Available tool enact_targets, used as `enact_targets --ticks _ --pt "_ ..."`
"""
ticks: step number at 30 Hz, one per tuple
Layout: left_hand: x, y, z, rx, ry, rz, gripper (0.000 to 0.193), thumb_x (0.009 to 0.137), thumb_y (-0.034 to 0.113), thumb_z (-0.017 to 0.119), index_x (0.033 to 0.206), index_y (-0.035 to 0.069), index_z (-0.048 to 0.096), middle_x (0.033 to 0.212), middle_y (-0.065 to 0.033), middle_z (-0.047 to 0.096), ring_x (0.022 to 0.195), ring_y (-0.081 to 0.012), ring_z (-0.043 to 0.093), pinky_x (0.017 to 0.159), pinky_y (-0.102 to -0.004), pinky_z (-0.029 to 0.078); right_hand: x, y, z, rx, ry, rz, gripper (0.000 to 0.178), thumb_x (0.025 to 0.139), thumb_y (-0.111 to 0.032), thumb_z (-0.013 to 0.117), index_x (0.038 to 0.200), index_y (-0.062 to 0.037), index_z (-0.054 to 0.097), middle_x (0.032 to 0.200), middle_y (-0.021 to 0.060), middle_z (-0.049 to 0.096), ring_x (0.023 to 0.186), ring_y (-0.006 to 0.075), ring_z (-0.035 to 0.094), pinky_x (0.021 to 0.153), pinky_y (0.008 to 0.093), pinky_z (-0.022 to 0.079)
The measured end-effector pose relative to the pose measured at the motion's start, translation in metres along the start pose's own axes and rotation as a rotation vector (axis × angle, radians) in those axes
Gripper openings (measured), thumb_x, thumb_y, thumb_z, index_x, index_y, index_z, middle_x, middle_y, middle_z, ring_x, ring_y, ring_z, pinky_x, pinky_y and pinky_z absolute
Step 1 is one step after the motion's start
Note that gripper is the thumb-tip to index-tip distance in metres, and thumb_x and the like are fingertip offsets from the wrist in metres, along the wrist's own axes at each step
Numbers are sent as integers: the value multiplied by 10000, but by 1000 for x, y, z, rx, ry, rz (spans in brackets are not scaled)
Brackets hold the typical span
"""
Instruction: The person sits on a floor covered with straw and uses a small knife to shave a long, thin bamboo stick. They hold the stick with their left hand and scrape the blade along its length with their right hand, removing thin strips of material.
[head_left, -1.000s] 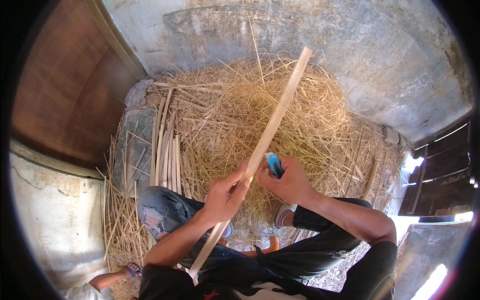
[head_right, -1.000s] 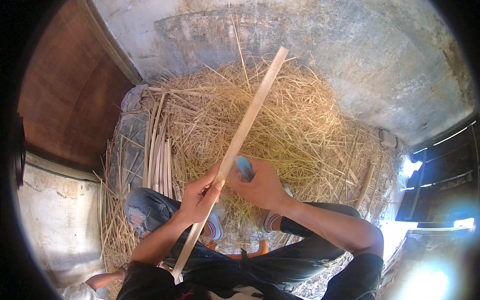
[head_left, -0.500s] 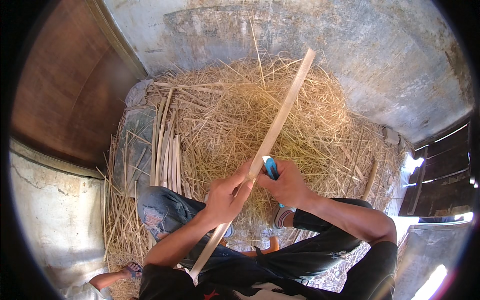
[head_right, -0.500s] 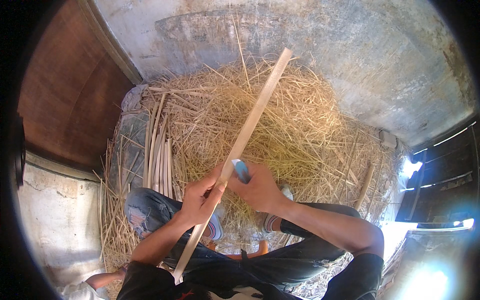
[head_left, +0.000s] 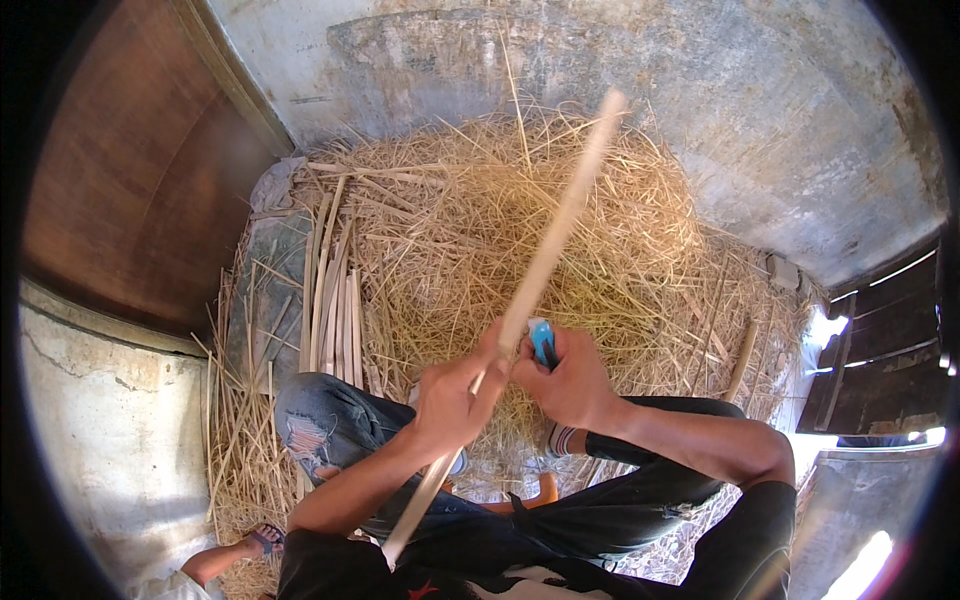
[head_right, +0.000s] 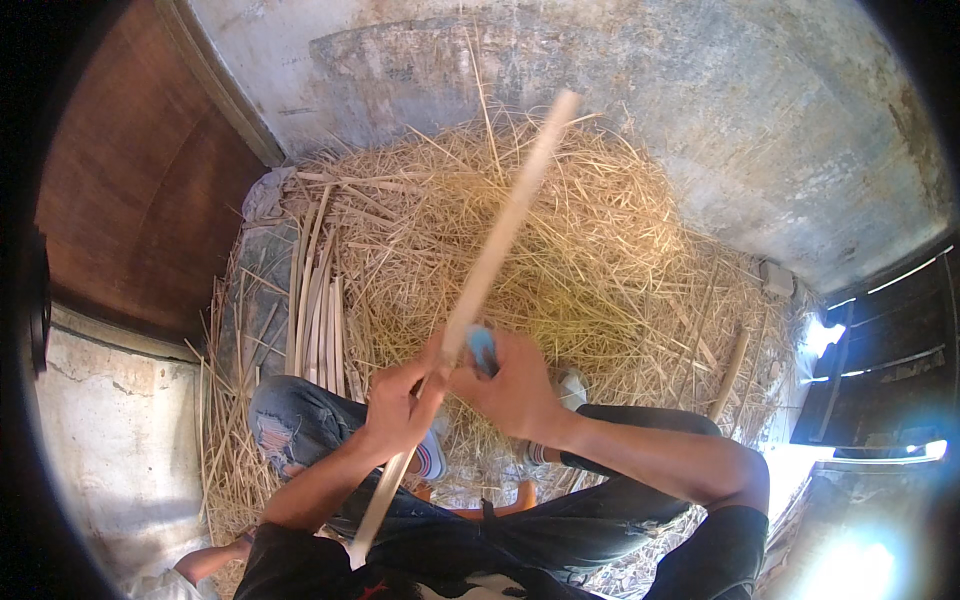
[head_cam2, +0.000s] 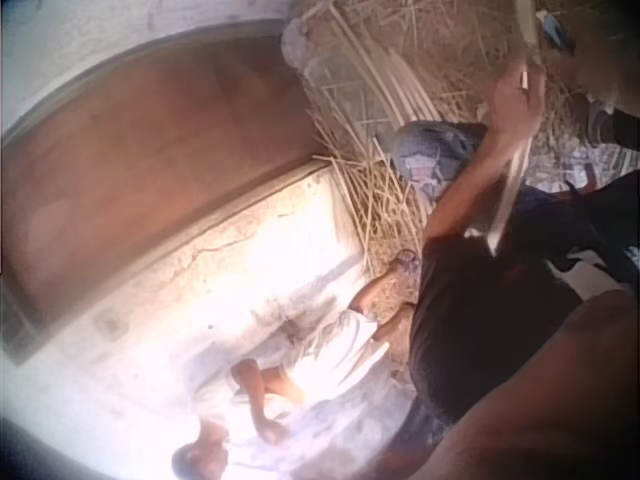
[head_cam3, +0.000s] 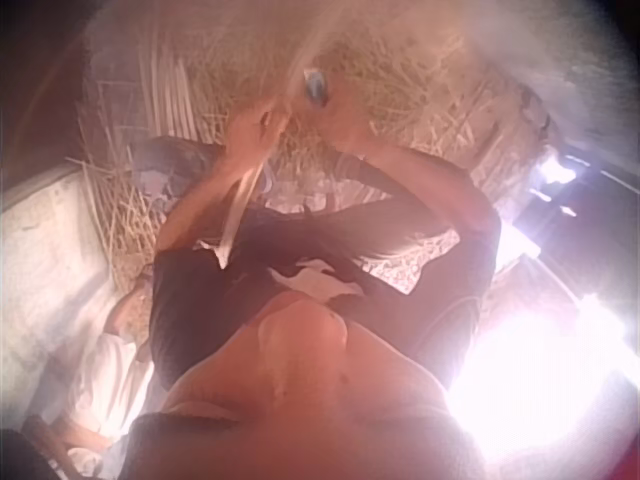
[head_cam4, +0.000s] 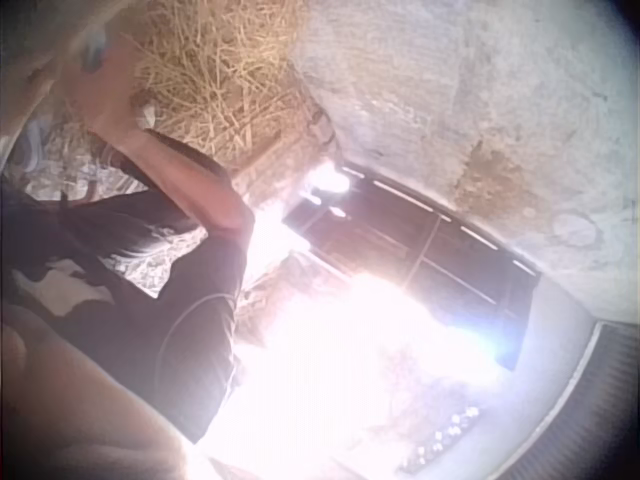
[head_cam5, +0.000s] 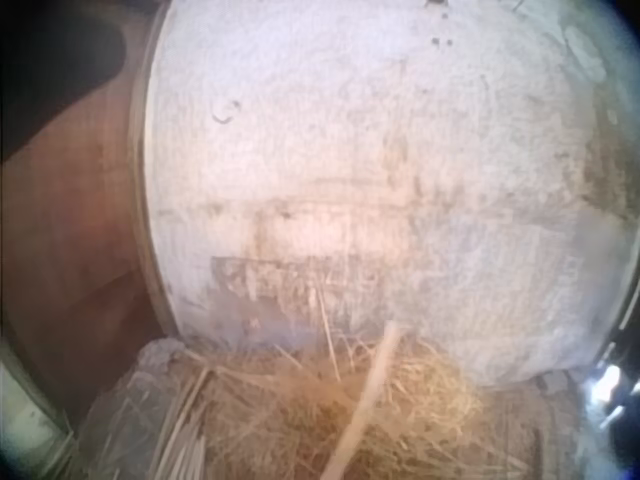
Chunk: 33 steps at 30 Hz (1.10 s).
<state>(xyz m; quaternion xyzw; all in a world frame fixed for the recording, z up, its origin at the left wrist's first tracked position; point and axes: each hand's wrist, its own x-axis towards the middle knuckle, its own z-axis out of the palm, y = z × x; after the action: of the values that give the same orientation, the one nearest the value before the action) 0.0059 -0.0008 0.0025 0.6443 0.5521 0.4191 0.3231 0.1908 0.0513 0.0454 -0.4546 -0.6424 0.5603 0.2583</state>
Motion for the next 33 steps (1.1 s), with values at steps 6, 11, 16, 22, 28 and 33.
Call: enact_targets --ticks 6,11,16,22,28,33 --pt "10 -14 -9 -320 94 -228 485 1028 83 570 1503 29 487 707 18 544 586 -34 479 528 -232 402 -18 7 8 -91 -105 -141 145 893 -138 655 856 -32 563 602 6 491 543 95 462 497 312 379" --pt "4 -7 -11 -489 -64 -203 482 1035 62 557 1510 34 481 710 65 484 627 -14 439 567 -199 372 12 0 -22 -337 -19 -245 244 985 -270 592 991 -27 573 656 215 600 579 416 605 533 490 455" --pt "1 6 -9 -546 -145 -218 484 1030 58 562 1507 27 481 733 70 503 647 -11 441 580 -199 374 17 -17 -49 -541 108 -212 295 1052 -312 525 987 -36 606 632 209 588 595 431 609 531 514 442" --pt "-3 3 -7 -463 -178 -174 494 997 59 622 1477 16 512 743 61 544 654 -1 438 570 -195 366 15 -26 -67 -580 176 -196 316 1062 -312 514 956 -28 605 630 210 579 600 431 607 545 512 449" --pt "-3 13 -13 -335 -180 -172 524 972 72 658 1477 36 521 725 62 551 649 -1 454 567 -198 383 12 -17 -59 -627 92 -198 336 1067 -332 502 985 -28 619 633 211 583 615 443 614 561 517 462" --pt "-1 12 -12 -345 -175 -223 531 961 77 671 1472 40 530 720 61 557 655 -1 467 574 -198 394 19 -23 -67 -574 111 -146 352 1069 -343 488 1000 -24 622 645 216 598 635 449 627 580 520 479"
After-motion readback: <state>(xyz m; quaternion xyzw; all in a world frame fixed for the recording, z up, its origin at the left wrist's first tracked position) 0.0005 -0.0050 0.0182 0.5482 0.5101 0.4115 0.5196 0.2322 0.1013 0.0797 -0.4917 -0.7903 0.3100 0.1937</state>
